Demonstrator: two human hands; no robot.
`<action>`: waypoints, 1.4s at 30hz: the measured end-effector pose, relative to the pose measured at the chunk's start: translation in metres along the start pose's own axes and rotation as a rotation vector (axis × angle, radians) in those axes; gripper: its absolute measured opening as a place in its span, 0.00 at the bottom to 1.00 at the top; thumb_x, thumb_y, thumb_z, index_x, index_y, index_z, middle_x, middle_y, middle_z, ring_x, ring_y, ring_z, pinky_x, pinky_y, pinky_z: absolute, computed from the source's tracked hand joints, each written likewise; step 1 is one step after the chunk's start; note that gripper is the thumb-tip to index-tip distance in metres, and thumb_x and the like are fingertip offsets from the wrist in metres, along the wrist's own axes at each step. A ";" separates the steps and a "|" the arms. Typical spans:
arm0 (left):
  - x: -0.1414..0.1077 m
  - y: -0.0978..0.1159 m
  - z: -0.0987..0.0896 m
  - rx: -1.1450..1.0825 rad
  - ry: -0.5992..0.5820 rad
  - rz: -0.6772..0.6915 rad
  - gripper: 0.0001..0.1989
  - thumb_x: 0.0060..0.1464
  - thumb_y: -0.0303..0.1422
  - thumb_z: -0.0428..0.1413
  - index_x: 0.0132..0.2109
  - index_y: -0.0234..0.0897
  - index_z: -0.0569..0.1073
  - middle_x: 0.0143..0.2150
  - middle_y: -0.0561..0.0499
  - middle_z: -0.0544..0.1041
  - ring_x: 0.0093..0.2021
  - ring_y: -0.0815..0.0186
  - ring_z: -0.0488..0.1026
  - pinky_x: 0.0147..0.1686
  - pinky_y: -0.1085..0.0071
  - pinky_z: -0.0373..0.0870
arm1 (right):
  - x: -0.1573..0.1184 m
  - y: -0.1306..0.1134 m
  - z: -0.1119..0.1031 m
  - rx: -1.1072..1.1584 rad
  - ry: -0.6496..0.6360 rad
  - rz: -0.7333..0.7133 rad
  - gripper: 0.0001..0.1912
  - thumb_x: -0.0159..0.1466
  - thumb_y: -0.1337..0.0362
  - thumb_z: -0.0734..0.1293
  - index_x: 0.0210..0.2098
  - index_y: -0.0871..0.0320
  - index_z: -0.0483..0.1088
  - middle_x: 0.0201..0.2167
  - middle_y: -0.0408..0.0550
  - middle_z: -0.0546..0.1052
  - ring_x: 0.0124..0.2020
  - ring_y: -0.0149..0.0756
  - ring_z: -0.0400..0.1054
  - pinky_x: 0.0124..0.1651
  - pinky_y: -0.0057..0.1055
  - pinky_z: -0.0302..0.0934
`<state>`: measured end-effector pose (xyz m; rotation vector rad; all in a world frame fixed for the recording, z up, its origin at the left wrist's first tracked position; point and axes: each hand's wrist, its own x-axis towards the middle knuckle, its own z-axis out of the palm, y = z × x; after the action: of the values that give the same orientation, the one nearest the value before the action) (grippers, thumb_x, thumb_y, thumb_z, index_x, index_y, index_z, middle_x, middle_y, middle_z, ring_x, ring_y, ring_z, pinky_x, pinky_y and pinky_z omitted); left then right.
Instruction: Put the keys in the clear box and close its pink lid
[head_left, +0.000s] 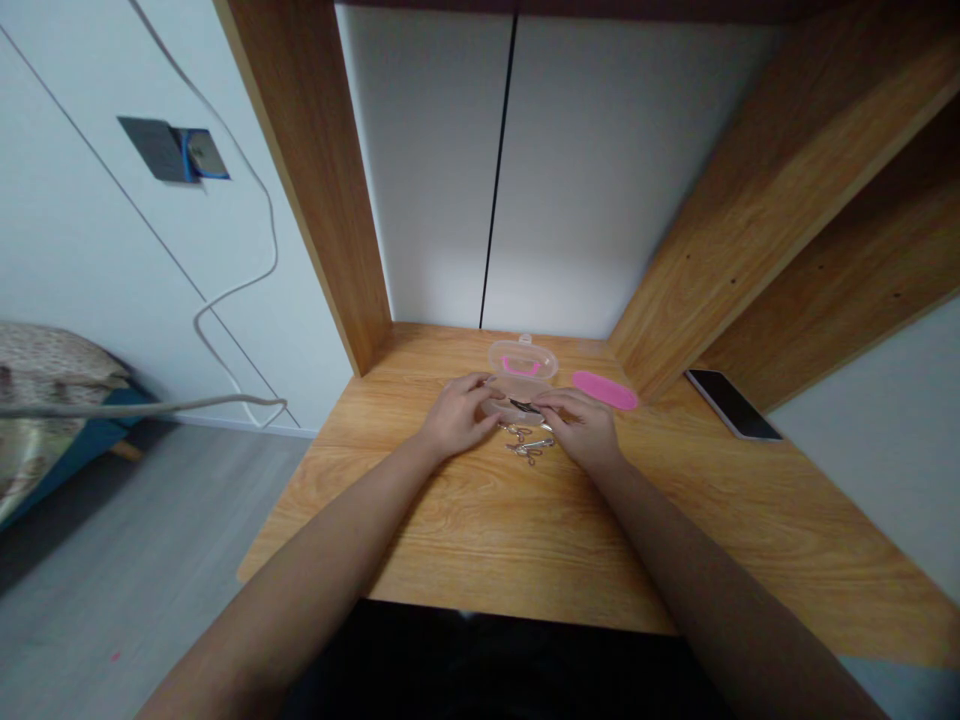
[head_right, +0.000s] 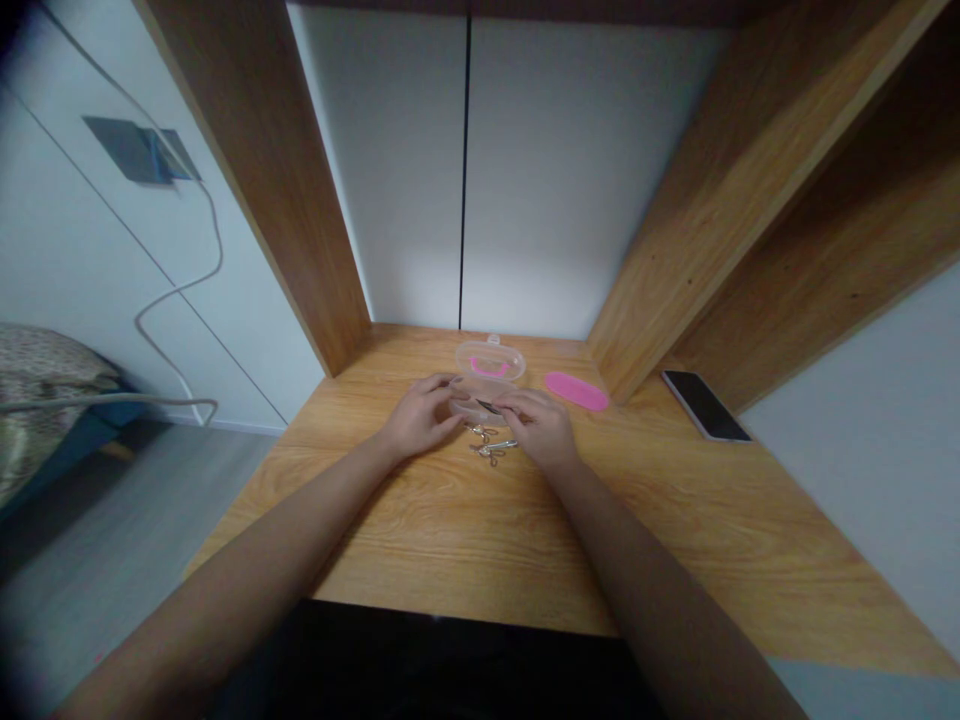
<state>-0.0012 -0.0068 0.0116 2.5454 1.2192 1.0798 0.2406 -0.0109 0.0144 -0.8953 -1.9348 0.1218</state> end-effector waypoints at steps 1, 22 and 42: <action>0.000 0.000 0.000 -0.004 -0.003 0.001 0.14 0.58 0.36 0.58 0.51 0.42 0.77 0.55 0.44 0.74 0.58 0.55 0.70 0.58 0.56 0.67 | 0.000 -0.001 0.000 0.004 -0.009 -0.001 0.08 0.65 0.66 0.67 0.37 0.51 0.79 0.37 0.47 0.83 0.39 0.40 0.77 0.44 0.39 0.71; 0.000 0.000 0.002 0.032 0.016 -0.072 0.14 0.59 0.39 0.58 0.49 0.40 0.77 0.52 0.43 0.76 0.58 0.53 0.71 0.58 0.55 0.68 | 0.004 0.005 -0.005 -0.146 0.079 0.093 0.13 0.60 0.73 0.63 0.35 0.53 0.78 0.35 0.48 0.80 0.40 0.44 0.71 0.48 0.44 0.65; -0.001 -0.012 0.007 0.084 0.060 -0.188 0.14 0.59 0.39 0.57 0.50 0.39 0.77 0.54 0.43 0.75 0.54 0.54 0.73 0.56 0.57 0.70 | -0.003 0.015 -0.001 -0.521 -0.437 0.329 0.05 0.57 0.65 0.68 0.32 0.54 0.77 0.38 0.52 0.75 0.46 0.47 0.64 0.49 0.41 0.55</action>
<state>-0.0045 0.0017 0.0012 2.4123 1.5151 1.0905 0.2501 -0.0023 0.0060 -1.6439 -2.2485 0.0007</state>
